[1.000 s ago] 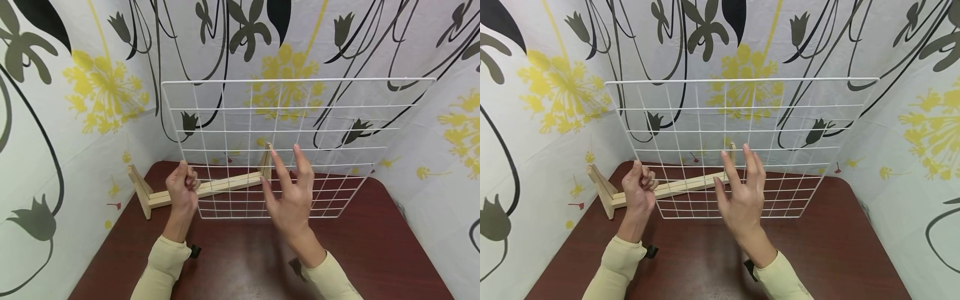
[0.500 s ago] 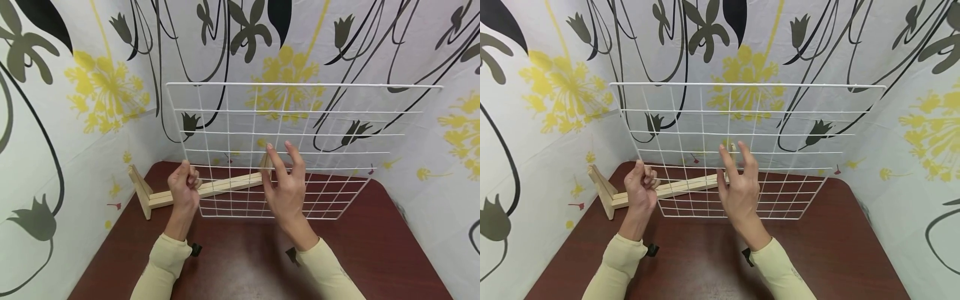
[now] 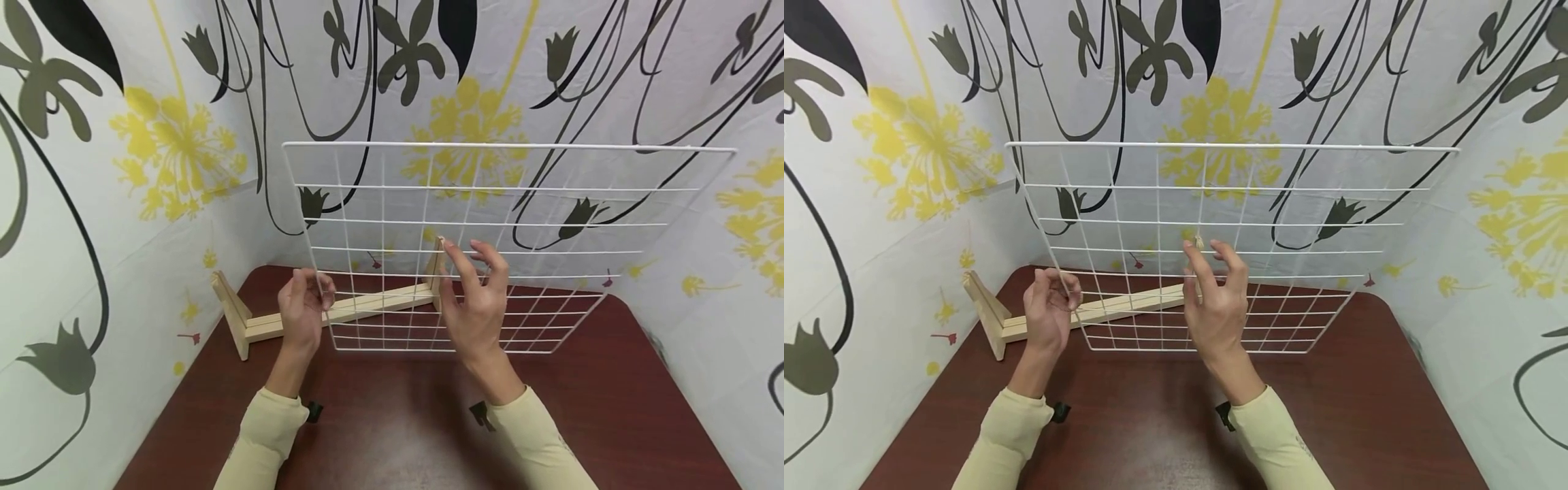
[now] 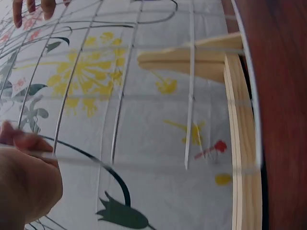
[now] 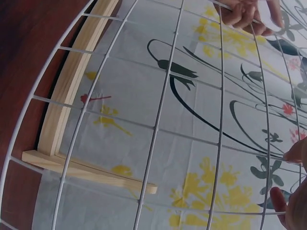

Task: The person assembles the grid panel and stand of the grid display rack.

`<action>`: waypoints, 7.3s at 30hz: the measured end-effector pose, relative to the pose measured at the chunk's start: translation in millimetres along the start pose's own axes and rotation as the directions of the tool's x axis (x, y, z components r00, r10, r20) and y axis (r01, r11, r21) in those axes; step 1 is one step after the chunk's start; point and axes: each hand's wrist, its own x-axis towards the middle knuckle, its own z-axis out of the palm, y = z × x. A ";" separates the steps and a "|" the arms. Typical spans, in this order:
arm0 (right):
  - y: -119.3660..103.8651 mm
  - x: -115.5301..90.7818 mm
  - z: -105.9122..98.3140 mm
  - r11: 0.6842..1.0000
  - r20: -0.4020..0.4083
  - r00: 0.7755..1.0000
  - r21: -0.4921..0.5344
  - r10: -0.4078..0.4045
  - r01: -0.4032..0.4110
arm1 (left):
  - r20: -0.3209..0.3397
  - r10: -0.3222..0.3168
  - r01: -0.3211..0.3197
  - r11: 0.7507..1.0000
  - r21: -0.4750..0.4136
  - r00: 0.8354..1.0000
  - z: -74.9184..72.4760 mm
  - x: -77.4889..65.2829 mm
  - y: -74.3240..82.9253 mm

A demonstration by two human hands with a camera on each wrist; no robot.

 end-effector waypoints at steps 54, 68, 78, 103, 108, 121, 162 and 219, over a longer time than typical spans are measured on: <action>15.3 2.7 -17.6 1.000 0.014 1.000 -0.018 0.017 -0.017 | -0.401 -0.205 0.430 0.126 0.894 0.893 -162.8 -1.7 60.8; 19.6 0.0 -19.2 0.998 -0.005 0.998 0.002 0.065 -0.065 | -0.290 -0.162 0.309 0.107 0.945 0.943 -163.1 13.2 29.7; 18.9 3.1 -20.8 0.998 -0.037 0.997 0.001 0.064 -0.064 | -0.248 -0.259 0.290 0.139 0.947 0.934 -146.8 26.5 -0.5; 23.6 3.5 -31.3 0.995 -0.037 0.994 0.009 0.102 -0.102 | -0.095 -0.418 0.245 0.323 0.914 0.904 -76.9 38.5 -67.6; 25.3 4.2 -30.7 0.995 -0.061 0.993 0.010 0.097 -0.097 | -0.087 -0.404 0.227 0.316 0.921 0.911 -70.4 40.4 -76.2; 27.1 3.2 -34.2 0.994 -0.040 0.993 0.003 0.112 -0.112 | -0.109 -0.354 0.215 0.276 0.937 0.929 -61.3 38.1 -96.6; 25.4 104.6 0.9 0.999 0.126 0.992 0.037 -0.001 -0.004 | -0.096 -0.349 0.223 0.346 0.911 0.932 -78.4 31.6 -92.4; 28.6 169.9 49.8 0.998 0.093 0.994 0.036 -0.064 0.060 | -0.071 -0.305 0.182 0.353 0.918 0.950 -76.3 33.2 -98.6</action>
